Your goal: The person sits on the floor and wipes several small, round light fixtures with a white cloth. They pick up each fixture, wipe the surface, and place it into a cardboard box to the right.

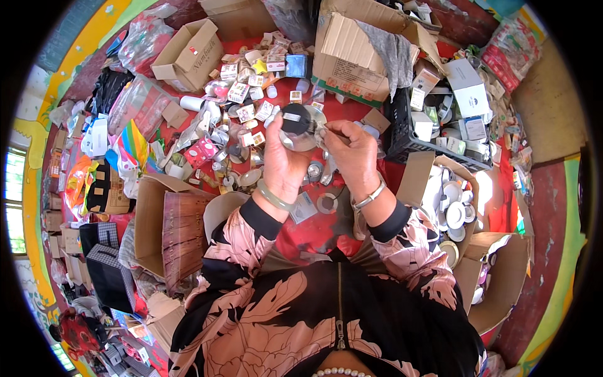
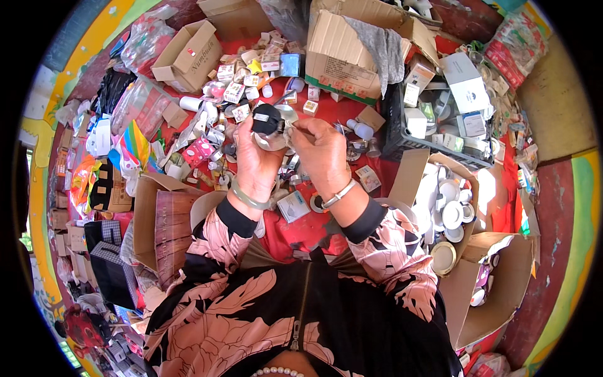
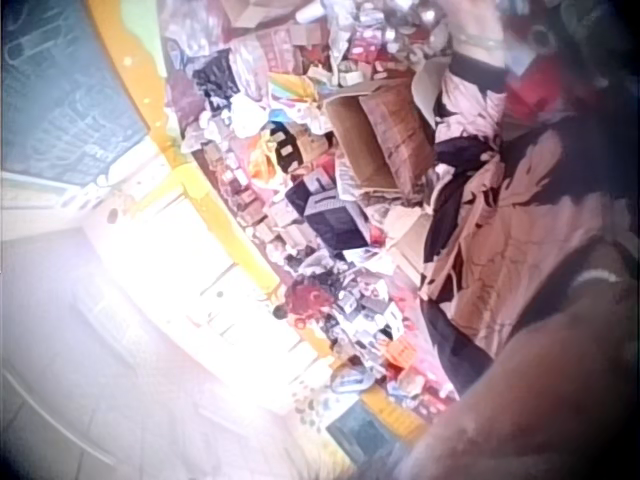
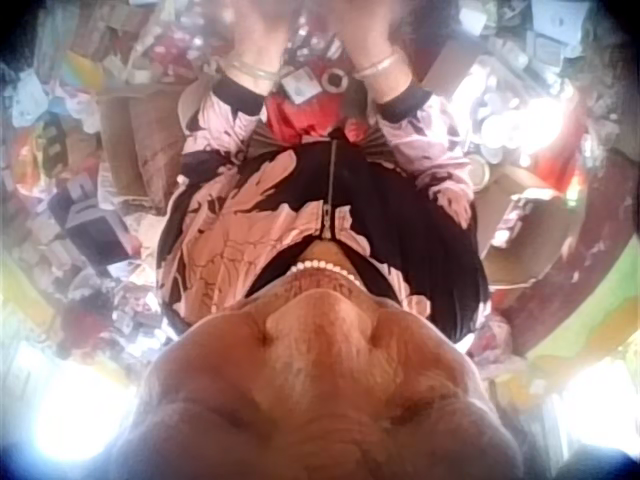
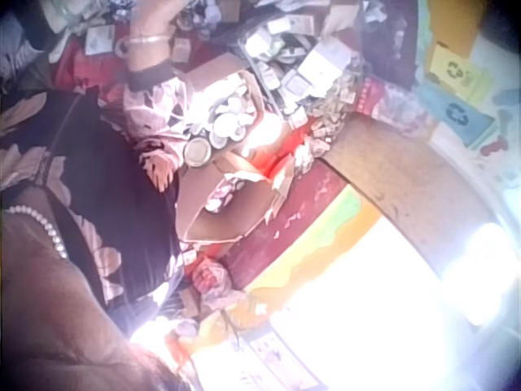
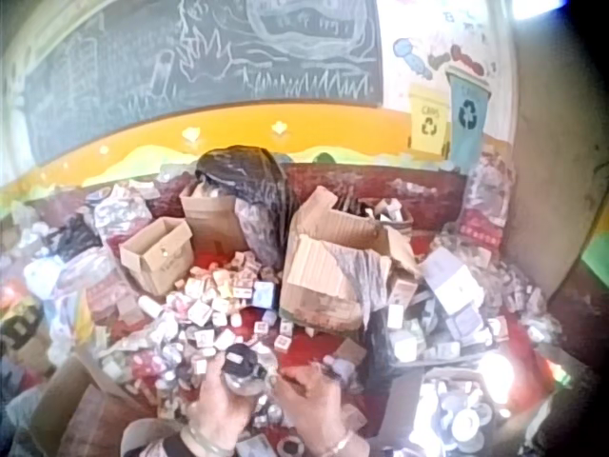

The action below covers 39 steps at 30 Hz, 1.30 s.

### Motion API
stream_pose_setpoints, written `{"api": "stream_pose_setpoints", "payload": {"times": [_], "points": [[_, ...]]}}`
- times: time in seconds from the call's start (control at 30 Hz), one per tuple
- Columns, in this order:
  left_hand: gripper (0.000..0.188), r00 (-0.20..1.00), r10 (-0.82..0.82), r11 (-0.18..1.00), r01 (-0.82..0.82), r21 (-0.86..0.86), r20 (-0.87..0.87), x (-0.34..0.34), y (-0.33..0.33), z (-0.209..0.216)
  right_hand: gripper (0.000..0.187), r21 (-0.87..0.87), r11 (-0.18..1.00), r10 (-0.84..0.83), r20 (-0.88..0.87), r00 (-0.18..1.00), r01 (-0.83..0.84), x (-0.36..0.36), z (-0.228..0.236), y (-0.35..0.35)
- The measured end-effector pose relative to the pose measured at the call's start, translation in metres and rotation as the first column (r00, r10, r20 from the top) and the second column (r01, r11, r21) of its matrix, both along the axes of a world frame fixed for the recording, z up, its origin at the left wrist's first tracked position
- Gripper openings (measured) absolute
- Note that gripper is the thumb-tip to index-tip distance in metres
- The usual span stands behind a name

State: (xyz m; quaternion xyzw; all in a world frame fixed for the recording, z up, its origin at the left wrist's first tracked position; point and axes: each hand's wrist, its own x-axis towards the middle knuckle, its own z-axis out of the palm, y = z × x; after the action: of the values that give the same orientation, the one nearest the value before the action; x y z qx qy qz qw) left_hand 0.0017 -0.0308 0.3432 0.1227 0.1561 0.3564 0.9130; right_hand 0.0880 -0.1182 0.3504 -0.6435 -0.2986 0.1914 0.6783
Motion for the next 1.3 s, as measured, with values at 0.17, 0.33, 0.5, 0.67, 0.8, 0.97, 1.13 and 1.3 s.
{"api": "stream_pose_setpoints", "payload": {"times": [0.17, 0.33, 0.5, 0.67, 0.8, 0.97, 1.13, 1.3], "points": [[0.033, 0.999, 0.035, 0.980, -0.031, 0.199, -0.016, 0.001, -0.011, 0.001, 0.010, -0.094, 0.994, 0.051, -0.116, 0.992, -0.062, 0.002, 0.002, -0.001], [0.031, 1.000, -0.006, 0.960, 0.000, 0.279, 0.020, 0.005, -0.001, -0.003, 0.008, 0.108, 0.959, 0.271, -0.609, 0.745, -0.260, 0.030, 0.017, -0.016], [0.034, 0.987, -0.161, 0.964, 0.162, 0.212, -0.023, -0.003, 0.009, -0.012, 0.010, 0.333, 0.930, 0.266, -0.316, 0.911, -0.156, 0.041, 0.028, -0.022], [0.044, 0.972, -0.228, 0.966, 0.219, 0.140, 0.052, 0.003, -0.014, 0.004, 0.032, -0.003, 0.988, 0.124, 0.599, 0.791, -0.153, 0.014, 0.021, -0.007], [0.048, 0.926, -0.334, 0.927, 0.289, 0.239, 0.177, -0.005, -0.014, 0.019, 0.035, 0.072, 0.990, 0.069, 0.518, 0.852, -0.124, 0.011, 0.012, -0.006], [0.059, 0.952, -0.307, 0.818, 0.266, 0.510, -0.004, -0.010, -0.015, 0.027, 0.029, 0.305, 0.931, 0.232, -0.072, 0.970, -0.200, 0.013, 0.027, -0.011], [0.066, 0.948, -0.315, 0.812, 0.239, 0.532, 0.054, -0.011, -0.006, 0.015, 0.026, 0.292, 0.935, 0.226, -0.060, 0.972, -0.199, 0.021, 0.019, -0.014], [0.077, 0.964, -0.228, 0.735, 0.263, 0.625, -0.138, -0.021, 0.001, 0.017, 0.023, 0.378, 0.924, 0.121, -0.140, 0.983, -0.060, 0.033, 0.039, -0.024]]}}
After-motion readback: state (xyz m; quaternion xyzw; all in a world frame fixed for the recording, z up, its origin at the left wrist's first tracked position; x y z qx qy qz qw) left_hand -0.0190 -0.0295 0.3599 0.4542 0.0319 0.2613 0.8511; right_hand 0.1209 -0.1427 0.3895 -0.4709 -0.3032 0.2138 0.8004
